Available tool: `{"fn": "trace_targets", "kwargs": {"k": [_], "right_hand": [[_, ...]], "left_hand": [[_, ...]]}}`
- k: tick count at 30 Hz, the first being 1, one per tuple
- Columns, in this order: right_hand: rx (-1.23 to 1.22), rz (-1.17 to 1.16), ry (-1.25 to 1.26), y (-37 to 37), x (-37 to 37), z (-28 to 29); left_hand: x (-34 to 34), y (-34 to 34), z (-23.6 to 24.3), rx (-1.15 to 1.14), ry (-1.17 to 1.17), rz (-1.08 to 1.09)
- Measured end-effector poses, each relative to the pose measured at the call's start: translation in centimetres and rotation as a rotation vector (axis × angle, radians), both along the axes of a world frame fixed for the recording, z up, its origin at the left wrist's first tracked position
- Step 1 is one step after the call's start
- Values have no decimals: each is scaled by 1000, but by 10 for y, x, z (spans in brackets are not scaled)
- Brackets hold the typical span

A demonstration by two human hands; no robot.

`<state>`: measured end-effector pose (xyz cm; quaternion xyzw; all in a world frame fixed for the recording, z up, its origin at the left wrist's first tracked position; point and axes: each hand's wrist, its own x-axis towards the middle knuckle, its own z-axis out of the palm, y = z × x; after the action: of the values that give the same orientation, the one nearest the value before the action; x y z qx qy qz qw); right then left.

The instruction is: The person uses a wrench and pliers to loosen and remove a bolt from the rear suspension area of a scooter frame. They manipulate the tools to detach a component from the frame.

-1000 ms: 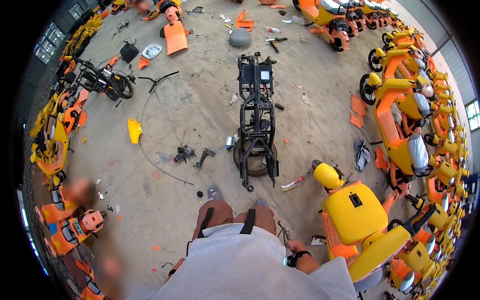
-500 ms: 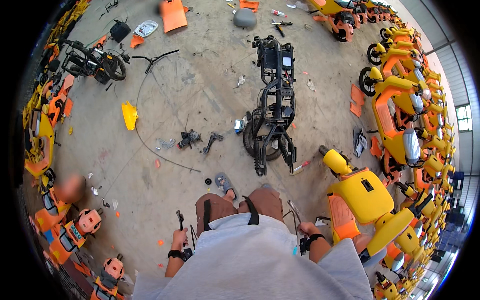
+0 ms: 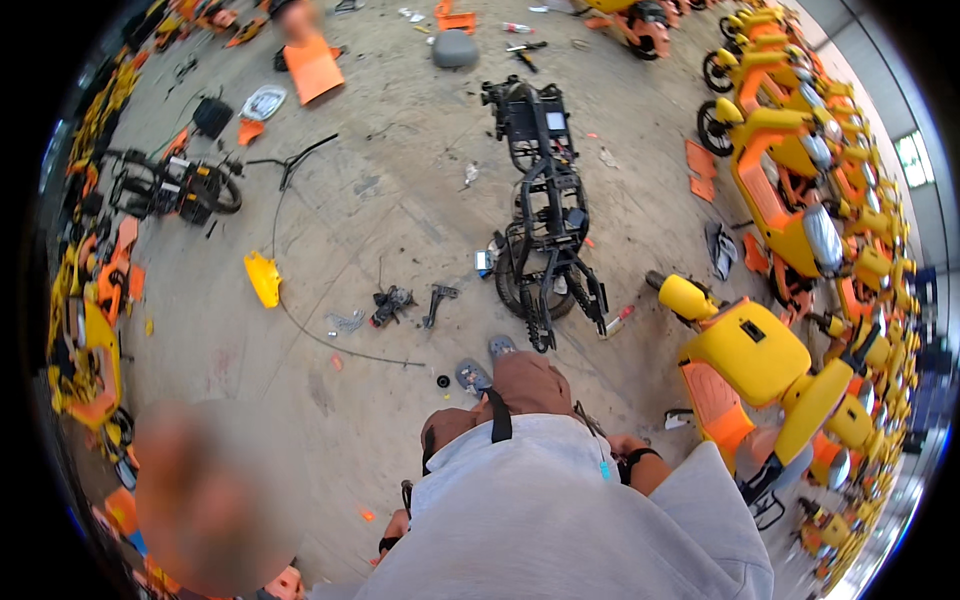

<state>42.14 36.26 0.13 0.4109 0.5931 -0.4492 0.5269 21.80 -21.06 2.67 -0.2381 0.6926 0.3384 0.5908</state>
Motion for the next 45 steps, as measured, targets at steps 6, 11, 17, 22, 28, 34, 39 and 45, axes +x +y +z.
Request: {"fn": "trace_targets", "kwargs": {"k": [6, 11, 17, 22, 28, 34, 39, 45], "right_hand": [[-13, 209, 196, 1, 8, -41], [121, 341, 197, -6, 9, -34], [195, -363, -164, -18, -59, 27], [110, -444, -277, -23, -1, -56], [72, -385, -287, -11, -24, -97], [58, -288, -145, 10, -131, -37], [184, -525, -135, 14, -192, -8], [252, -736, -187, -21, -222, 20]], "left_hand": [[-55, 28, 35, -76, 20, -29], [-118, 56, 32, -236, -43, 63], [-198, 68, 31, -263, 49, 27], [-253, 131, 37, -232, 90, -123], [-290, 185, 77, -139, 277, -230], [-291, 140, 65, -91, 537, -417], [-308, 52, -23, -188, 411, -514], [-380, 91, 23, 28, 565, -734]]}}
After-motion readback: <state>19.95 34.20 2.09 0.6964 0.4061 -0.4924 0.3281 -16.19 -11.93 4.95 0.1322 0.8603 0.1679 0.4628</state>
